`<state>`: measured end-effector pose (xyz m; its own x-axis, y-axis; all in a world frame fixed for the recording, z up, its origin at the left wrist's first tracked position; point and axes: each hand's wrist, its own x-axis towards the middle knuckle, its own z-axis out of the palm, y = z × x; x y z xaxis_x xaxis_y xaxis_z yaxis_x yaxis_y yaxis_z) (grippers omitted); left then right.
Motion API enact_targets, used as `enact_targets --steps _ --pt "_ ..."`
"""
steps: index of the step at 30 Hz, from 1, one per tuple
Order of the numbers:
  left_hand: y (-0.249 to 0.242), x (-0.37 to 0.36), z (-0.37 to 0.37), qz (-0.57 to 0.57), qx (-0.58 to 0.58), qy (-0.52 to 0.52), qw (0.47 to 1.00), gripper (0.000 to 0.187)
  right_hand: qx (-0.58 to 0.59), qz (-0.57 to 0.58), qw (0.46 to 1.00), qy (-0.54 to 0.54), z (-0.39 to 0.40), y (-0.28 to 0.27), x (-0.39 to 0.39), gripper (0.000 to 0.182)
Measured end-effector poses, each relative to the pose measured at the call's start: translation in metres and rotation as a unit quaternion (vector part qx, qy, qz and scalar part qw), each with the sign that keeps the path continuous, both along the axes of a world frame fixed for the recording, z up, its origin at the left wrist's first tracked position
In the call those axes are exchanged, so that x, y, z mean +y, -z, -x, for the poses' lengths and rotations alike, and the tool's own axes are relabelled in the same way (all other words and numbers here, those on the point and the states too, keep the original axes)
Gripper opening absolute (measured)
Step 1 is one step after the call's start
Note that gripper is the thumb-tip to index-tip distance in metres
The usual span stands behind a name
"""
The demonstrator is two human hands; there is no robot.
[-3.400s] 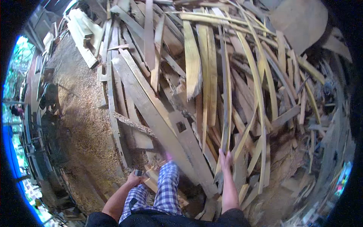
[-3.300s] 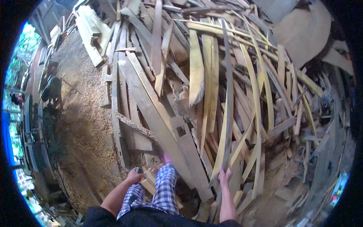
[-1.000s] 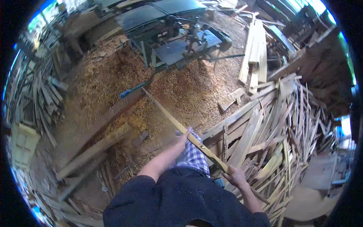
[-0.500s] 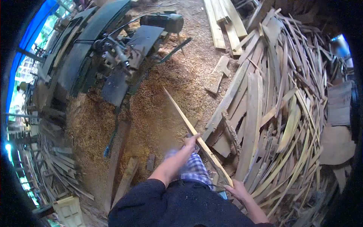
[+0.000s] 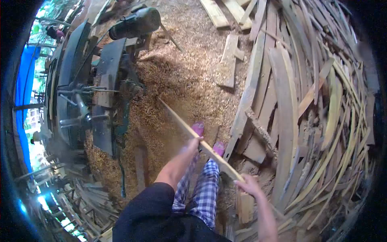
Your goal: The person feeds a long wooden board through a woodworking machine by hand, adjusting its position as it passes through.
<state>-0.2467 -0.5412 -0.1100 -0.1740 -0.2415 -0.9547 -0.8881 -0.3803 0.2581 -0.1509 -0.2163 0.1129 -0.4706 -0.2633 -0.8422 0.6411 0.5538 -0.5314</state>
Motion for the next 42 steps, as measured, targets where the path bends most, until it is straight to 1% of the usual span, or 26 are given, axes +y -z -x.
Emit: enact_targets --steps 1,3,4,6,7,9,11,13,14,16,18,20,22,23,25,27,29,30,32,33,35,37,38,39,41,42 --pt "-0.018 0.016 0.011 0.024 0.010 -0.018 1.000 0.030 0.031 -0.019 0.999 -0.016 -0.006 0.016 0.008 0.044" --pt "-0.051 0.020 0.021 0.005 0.032 0.008 0.999 0.048 0.021 -0.018 0.999 -0.022 0.011 -0.010 0.003 0.039" --pt "-0.056 0.014 0.025 0.004 -0.012 0.046 0.999 0.050 0.004 -0.017 1.000 0.000 0.011 -0.015 -0.001 0.038" --pt "-0.026 0.005 0.007 0.049 0.015 0.079 0.996 0.055 -0.007 -0.016 1.000 0.010 0.014 -0.030 -0.006 0.036" --pt "-0.044 0.010 0.017 0.069 0.024 0.083 0.994 0.056 -0.008 -0.014 1.000 0.010 0.017 -0.039 -0.008 0.036" --pt "-0.063 0.024 0.030 0.019 0.015 0.087 0.996 0.051 -0.004 -0.034 0.999 0.024 0.024 -0.056 -0.009 0.035" --pt "-0.085 0.045 0.055 -0.004 0.116 0.087 0.989 0.045 -0.024 -0.049 0.997 0.047 0.038 -0.068 -0.007 0.034" --pt "-0.111 0.057 0.092 -0.074 0.104 0.068 0.990 0.050 -0.041 -0.067 0.994 0.075 0.041 -0.071 -0.007 0.034" --pt "-0.089 0.057 0.096 -0.047 0.149 0.108 0.982 0.050 -0.008 -0.068 0.993 0.098 0.040 -0.067 -0.009 0.033" --pt "-0.095 0.060 0.122 -0.019 0.185 0.127 0.974 0.042 0.082 -0.033 0.980 0.176 0.049 -0.073 -0.030 0.032" --pt "-0.117 0.053 0.141 -0.018 0.179 0.158 0.971 0.044 0.086 -0.036 0.982 0.163 0.056 -0.083 -0.043 0.033" --pt "-0.137 0.031 0.132 -0.003 0.190 0.099 0.977 0.047 0.094 -0.037 0.983 0.154 0.057 -0.078 -0.050 0.033" --pt "-0.136 -0.010 0.108 0.024 0.182 0.055 0.982 0.045 0.038 -0.012 0.998 0.046 0.055 -0.058 -0.057 0.035" --pt "-0.129 -0.033 0.097 0.057 0.155 0.026 0.986 0.043 0.038 -0.010 0.998 0.050 0.059 -0.046 -0.067 0.035" --pt "-0.103 -0.081 0.087 0.086 0.124 0.053 0.987 0.040 0.075 0.056 0.996 0.005 0.077 -0.022 -0.095 0.037" --pt "-0.088 -0.094 0.111 0.114 0.104 0.066 0.986 0.038 0.058 0.060 0.996 0.016 0.100 -0.004 -0.112 0.038" --pt "-0.044 -0.088 0.134 0.112 0.111 0.100 0.982 0.044 0.025 0.021 0.999 0.037 0.102 0.024 -0.114 0.039" --pt "-0.043 -0.065 0.149 0.130 0.149 0.077 0.977 0.045 0.004 0.000 0.999 0.047 0.114 0.020 -0.106 0.038" --pt "-0.030 -0.037 0.180 0.052 0.167 0.104 0.979 0.047 -0.021 -0.020 0.998 0.059 0.130 0.010 -0.096 0.036" --pt "-0.017 -0.027 0.195 0.022 0.157 0.134 0.978 0.048 0.027 -0.027 0.995 0.092 0.129 0.009 -0.096 0.035" --pt "-0.040 0.004 0.227 -0.005 0.189 0.177 0.966 0.050 0.076 -0.040 0.988 0.126 0.128 0.003 -0.094 0.033" --pt "-0.037 0.010 0.235 -0.030 0.225 0.227 0.947 0.052 0.008 -0.026 0.985 0.169 0.127 -0.004 -0.091 0.031" --pt "-0.041 0.009 0.224 -0.025 0.239 0.174 0.955 0.050 0.008 -0.026 0.985 0.170 0.124 -0.009 -0.088 0.031" --pt "-0.066 0.007 0.208 -0.019 0.254 0.123 0.959 0.049 0.064 -0.009 0.986 0.152 0.118 -0.013 -0.086 0.031" --pt "-0.081 -0.027 0.172 0.050 0.220 0.120 0.967 0.042 0.121 0.014 0.983 0.138 0.119 -0.012 -0.089 0.031" --pt "-0.077 -0.052 0.152 0.078 0.212 0.127 0.966 0.039 0.117 0.008 0.991 0.061 0.123 -0.010 -0.093 0.029"
